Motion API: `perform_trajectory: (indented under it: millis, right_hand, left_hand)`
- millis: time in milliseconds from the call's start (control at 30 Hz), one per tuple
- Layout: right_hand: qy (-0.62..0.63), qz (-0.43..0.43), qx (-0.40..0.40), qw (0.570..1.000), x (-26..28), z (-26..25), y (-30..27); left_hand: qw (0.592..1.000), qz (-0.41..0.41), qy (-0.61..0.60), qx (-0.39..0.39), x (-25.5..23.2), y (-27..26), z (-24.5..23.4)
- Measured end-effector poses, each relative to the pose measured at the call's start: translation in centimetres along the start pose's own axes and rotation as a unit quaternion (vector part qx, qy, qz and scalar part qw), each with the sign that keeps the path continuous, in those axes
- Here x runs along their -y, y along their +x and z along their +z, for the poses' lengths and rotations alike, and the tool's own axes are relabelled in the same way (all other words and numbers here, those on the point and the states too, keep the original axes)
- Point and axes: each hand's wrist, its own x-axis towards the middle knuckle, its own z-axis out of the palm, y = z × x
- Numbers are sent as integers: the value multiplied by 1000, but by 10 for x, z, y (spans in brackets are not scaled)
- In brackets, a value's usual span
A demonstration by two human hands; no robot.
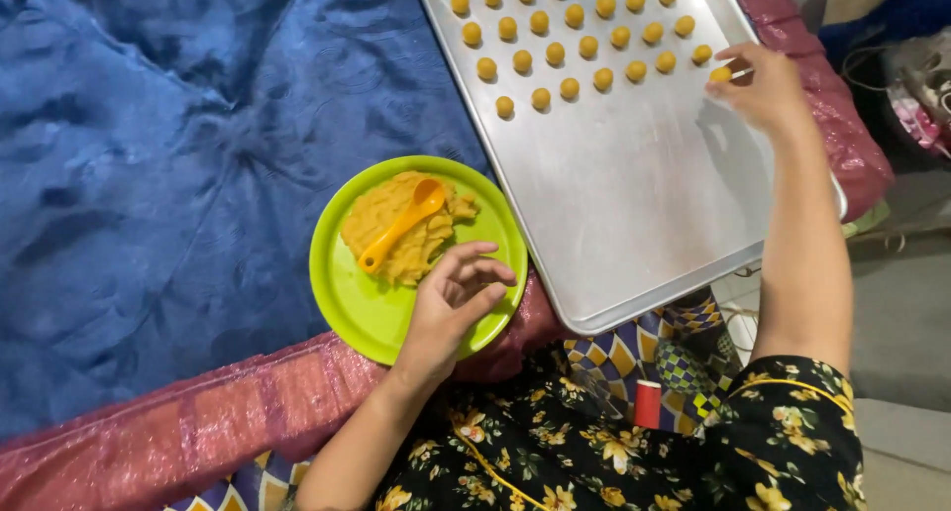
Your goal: Rolling small pieces of dough into balls and arranging them in rows on a baking tray.
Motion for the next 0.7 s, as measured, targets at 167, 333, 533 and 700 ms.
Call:
perform_trajectory:
  millis: [167, 333, 533, 700]
  right_hand:
    - [-45, -13, 41, 998, -11, 11, 1]
    - [-99, -28, 50, 993, 8, 14, 1]
    - [-84, -34, 72, 993, 22, 18, 0]
    - [-9, 12, 32, 999, -12, 1, 6]
  left_hand:
    - [999, -25, 1, -32, 2, 2, -5]
    - [999, -27, -5, -34, 1, 3, -5]
    - [999, -23, 0, -35, 1, 4, -5]
    - [999, -26, -17, -41, 4, 3, -8]
